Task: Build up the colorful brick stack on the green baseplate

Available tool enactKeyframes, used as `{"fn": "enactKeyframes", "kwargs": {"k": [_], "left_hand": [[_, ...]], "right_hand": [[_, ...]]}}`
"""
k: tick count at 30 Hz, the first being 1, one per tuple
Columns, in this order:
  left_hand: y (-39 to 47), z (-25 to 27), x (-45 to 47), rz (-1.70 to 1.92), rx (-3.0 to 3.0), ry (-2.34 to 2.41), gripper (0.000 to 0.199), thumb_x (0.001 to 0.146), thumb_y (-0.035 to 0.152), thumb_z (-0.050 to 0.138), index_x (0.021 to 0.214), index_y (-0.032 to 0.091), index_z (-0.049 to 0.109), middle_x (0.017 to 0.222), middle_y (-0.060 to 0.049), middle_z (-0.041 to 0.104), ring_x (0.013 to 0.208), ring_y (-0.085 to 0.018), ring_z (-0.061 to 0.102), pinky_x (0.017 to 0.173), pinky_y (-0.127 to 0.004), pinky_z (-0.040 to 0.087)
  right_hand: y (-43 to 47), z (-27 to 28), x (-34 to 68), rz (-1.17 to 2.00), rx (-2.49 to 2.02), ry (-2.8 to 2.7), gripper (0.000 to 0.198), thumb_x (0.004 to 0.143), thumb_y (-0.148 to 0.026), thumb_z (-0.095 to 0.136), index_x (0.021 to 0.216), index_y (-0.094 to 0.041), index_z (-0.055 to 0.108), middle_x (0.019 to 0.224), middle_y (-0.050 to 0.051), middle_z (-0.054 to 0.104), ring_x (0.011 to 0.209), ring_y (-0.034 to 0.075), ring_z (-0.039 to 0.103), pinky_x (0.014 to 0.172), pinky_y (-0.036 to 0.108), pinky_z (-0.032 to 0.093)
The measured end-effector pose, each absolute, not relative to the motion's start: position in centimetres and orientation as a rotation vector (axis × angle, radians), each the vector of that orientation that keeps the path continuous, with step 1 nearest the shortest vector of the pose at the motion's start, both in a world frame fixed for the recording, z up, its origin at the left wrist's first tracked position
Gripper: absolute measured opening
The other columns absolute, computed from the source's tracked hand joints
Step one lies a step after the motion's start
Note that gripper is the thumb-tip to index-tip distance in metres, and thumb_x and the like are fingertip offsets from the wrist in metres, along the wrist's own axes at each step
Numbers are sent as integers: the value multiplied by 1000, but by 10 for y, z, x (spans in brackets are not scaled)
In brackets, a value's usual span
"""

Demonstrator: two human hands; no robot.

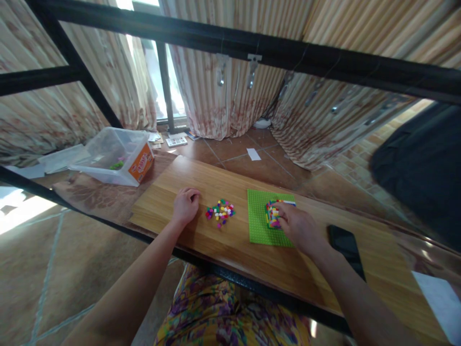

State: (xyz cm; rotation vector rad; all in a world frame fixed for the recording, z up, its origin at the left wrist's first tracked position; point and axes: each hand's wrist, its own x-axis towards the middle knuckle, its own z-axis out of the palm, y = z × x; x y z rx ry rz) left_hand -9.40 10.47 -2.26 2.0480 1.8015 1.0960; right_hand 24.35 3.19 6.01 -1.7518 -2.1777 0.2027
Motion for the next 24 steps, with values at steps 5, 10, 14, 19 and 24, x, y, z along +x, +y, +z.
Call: {"fn": "enactKeyframes", "kwargs": {"k": [5, 10, 14, 19, 24], "left_hand": [[104, -22, -93, 1106, 2040, 1796, 22, 83, 17, 50, 79, 19, 71, 93, -8, 71, 93, -23, 63, 89, -37, 50], [104, -22, -93, 1098, 2040, 1798, 22, 83, 17, 49, 79, 19, 71, 92, -8, 71, 92, -23, 63, 89, -37, 50], [104, -21, -93, 1087, 2040, 1802, 22, 83, 16, 49, 79, 20, 71, 92, -7, 71, 93, -23, 63, 90, -37, 50], [104, -21, -93, 1095, 2042, 1797, 22, 83, 17, 49, 80, 19, 71, 92, -8, 71, 92, -23, 63, 89, -37, 50], [104, -22, -94, 1095, 2032, 1795, 22, 83, 16, 49, 79, 19, 71, 93, -8, 71, 94, -23, 63, 91, -37, 49]], "right_hand": [[38, 63, 239, 124, -1802, -2284, 44, 71, -14, 45, 110, -18, 65, 86, 6, 73, 76, 20, 66, 70, 29, 47], [41, 63, 238, 135, -1786, -2280, 43, 70, -12, 44, 106, -19, 66, 86, 5, 73, 76, 19, 65, 69, 28, 46], [43, 57, 244, 85, -1798, -2204, 42, 68, -17, 50, 106, -20, 67, 94, 7, 72, 83, 22, 66, 75, 33, 48], [36, 52, 254, 103, -1859, -2016, 33, 71, -27, 58, 102, -21, 68, 85, 6, 70, 73, 21, 64, 71, 35, 50], [27, 49, 255, 119, -1874, -1784, 34, 81, -42, 55, 102, -18, 69, 90, 9, 70, 70, 20, 63, 69, 36, 50]]}}
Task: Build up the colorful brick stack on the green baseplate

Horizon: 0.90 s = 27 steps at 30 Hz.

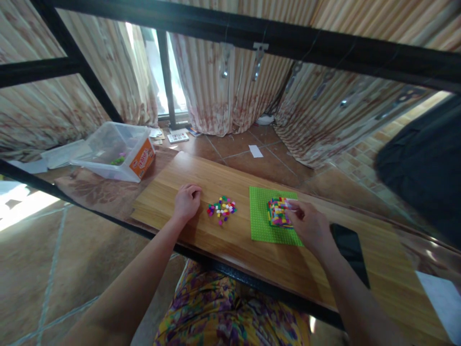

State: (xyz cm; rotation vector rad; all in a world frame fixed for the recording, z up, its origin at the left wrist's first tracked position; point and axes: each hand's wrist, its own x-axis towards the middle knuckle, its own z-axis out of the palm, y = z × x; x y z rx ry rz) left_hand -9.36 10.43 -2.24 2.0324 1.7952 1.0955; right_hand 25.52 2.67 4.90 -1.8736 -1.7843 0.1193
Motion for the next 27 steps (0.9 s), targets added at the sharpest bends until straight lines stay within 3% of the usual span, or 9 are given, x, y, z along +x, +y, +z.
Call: {"fn": "enactKeyframes", "kwargs": {"k": [8, 13, 27], "left_hand": [[103, -21, -93, 1087, 2028, 1806, 21, 83, 16, 50, 80, 19, 71, 93, -7, 71, 95, -22, 62, 92, -37, 49], [103, -22, -94, 1101, 2048, 1785, 21, 82, 15, 50, 80, 18, 71, 92, -9, 71, 93, -23, 62, 91, -37, 49], [104, -22, -94, 1086, 2057, 1811, 21, 82, 14, 50, 79, 19, 70, 93, -7, 71, 93, -22, 62, 89, -37, 50]], "right_hand": [[27, 39, 250, 59, -1853, -1720, 42, 82, -54, 55, 96, -18, 69, 93, 12, 69, 86, 25, 63, 80, 45, 50], [27, 35, 251, 53, -1838, -1707, 49, 83, -59, 53, 94, -15, 70, 93, 14, 67, 85, 27, 62, 79, 45, 49], [25, 38, 247, 53, -1846, -1657, 39, 84, -51, 55, 93, -16, 69, 94, 13, 67, 88, 27, 62, 82, 46, 50]]}}
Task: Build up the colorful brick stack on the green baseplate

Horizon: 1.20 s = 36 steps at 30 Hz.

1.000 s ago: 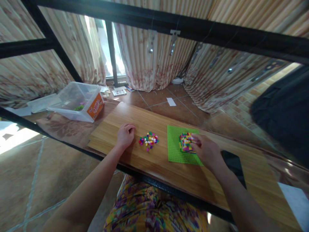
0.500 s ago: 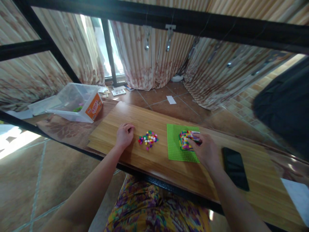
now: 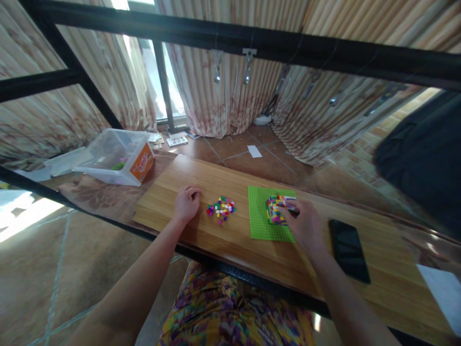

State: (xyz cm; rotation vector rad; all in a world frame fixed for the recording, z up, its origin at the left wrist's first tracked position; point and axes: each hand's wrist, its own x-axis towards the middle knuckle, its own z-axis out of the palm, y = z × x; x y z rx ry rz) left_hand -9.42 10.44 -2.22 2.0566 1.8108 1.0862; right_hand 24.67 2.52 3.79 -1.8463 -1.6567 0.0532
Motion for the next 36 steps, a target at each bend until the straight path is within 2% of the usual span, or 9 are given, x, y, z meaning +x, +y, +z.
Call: {"fn": "enactKeyframes", "kwargs": {"k": [5, 10, 13, 18, 27, 36], "left_hand": [[104, -23, -93, 1086, 2046, 1806, 22, 83, 14, 50, 79, 19, 71, 92, -7, 71, 93, -22, 62, 90, -36, 49], [104, -24, -93, 1090, 2047, 1814, 21, 83, 13, 50, 79, 18, 71, 91, -7, 71, 91, -22, 62, 89, -36, 49], [103, -25, -93, 1093, 2057, 1814, 20, 82, 12, 51, 79, 18, 71, 91, -7, 71, 90, -21, 62, 88, -35, 49], [104, -25, -93, 1105, 2057, 1801, 20, 83, 12, 51, 79, 18, 70, 91, -7, 71, 91, -21, 62, 89, -35, 49], [104, -24, -93, 1096, 2055, 1799, 20, 83, 13, 51, 79, 19, 70, 91, -7, 71, 91, -22, 63, 89, -36, 49], [105, -23, -95, 1084, 2062, 1807, 21, 83, 16, 50, 80, 20, 71, 92, -7, 71, 92, -22, 63, 89, -36, 50]], "right_hand": [[7, 41, 214, 18, -1672, -1673, 26, 90, -36, 50, 94, -18, 68, 99, 11, 68, 96, 24, 61, 88, 42, 47], [-4, 21, 159, 357, -1488, -1917, 21, 92, -25, 50, 92, -20, 70, 94, 7, 68, 91, 20, 60, 85, 34, 48], [0, 8, 134, 439, -1467, -1968, 21, 93, -23, 50, 94, -20, 70, 94, 7, 67, 92, 20, 59, 85, 33, 47], [14, -3, 115, 436, -1456, -2055, 20, 93, -23, 52, 97, -22, 71, 94, 7, 66, 92, 20, 57, 86, 33, 45], [15, -12, 114, 386, -1517, -2126, 20, 93, -22, 50, 89, -20, 70, 92, 7, 65, 91, 20, 57, 86, 33, 44], [-13, 12, 147, 698, -1507, -1695, 21, 91, -34, 52, 92, -22, 69, 84, 3, 69, 75, 15, 64, 71, 27, 48]]}}
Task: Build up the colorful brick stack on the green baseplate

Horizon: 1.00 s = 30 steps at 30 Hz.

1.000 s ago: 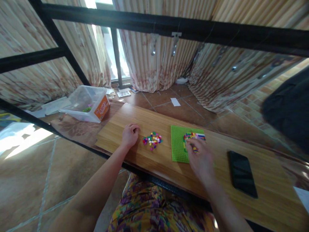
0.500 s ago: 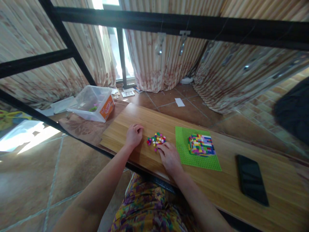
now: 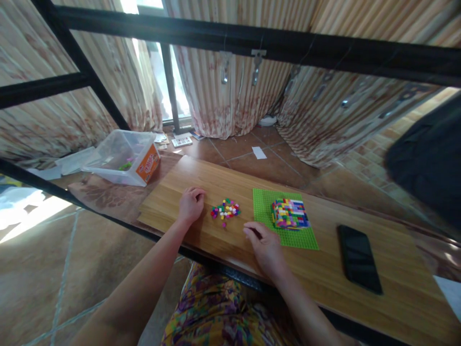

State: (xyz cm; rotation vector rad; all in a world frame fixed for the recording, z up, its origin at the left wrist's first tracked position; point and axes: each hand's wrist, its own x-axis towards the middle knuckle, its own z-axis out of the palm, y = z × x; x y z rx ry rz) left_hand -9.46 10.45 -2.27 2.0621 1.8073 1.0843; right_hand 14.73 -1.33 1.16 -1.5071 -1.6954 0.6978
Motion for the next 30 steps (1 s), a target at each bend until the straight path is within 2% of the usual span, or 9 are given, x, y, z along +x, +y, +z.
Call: {"fn": "enactKeyframes", "kwargs": {"k": [7, 11, 17, 30], "left_hand": [[104, -22, -95, 1076, 2060, 1808, 21, 83, 15, 50, 80, 20, 70, 92, -7, 71, 93, -22, 63, 89, -37, 50], [104, -22, -94, 1069, 2057, 1812, 21, 83, 15, 50, 80, 19, 71, 92, -8, 71, 93, -23, 63, 90, -37, 50], [105, -22, -94, 1074, 2055, 1820, 22, 83, 15, 49, 80, 19, 71, 93, -8, 71, 92, -23, 63, 89, -38, 50], [104, -23, -94, 1098, 2038, 1800, 22, 83, 16, 50, 79, 20, 71, 93, -7, 71, 94, -22, 63, 91, -36, 50]], "right_hand": [[-28, 23, 205, 634, -1605, -1497, 28, 89, -39, 53, 101, -22, 71, 97, 7, 70, 74, 18, 66, 68, 33, 54], [-24, 35, 230, 419, -1697, -1599, 27, 89, -37, 51, 101, -23, 70, 104, 7, 71, 89, 21, 67, 78, 36, 53], [-6, 43, 243, 177, -1743, -1804, 28, 90, -39, 49, 95, -20, 69, 95, 8, 71, 84, 23, 66, 76, 37, 51], [9, 42, 242, -14, -1666, -2149, 26, 90, -24, 44, 89, -20, 69, 93, 9, 67, 89, 24, 61, 81, 39, 49]]}}
